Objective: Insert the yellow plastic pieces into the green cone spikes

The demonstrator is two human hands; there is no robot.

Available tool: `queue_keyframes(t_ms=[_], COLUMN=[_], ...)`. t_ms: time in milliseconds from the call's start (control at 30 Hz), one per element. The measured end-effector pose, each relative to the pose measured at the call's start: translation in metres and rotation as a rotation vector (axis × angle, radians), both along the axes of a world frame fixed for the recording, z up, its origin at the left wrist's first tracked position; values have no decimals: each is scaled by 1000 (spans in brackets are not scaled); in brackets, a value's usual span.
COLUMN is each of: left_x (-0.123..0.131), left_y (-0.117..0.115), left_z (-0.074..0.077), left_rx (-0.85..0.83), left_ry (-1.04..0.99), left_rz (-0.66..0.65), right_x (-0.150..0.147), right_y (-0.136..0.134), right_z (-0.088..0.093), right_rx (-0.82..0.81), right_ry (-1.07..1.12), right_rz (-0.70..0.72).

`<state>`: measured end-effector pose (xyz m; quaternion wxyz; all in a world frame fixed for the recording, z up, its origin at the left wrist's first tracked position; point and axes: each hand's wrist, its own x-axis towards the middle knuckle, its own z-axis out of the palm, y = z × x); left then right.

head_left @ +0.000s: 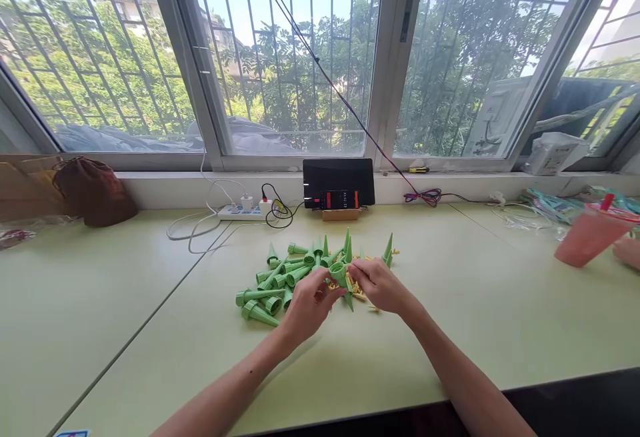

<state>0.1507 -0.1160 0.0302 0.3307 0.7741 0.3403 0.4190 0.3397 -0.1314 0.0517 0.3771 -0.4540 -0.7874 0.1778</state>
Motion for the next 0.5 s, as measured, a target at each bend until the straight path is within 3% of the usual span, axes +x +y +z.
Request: queue_keyframes(t_ms=[500], left_x=[-6], left_y=[3], left_z=[-3], left_rx=[386], left_ry=[100], left_rz=[-16], right_x=[-1], right_y=[-3], right_z=[5], right_rx=[-44], right_ry=[71], right_rz=[51])
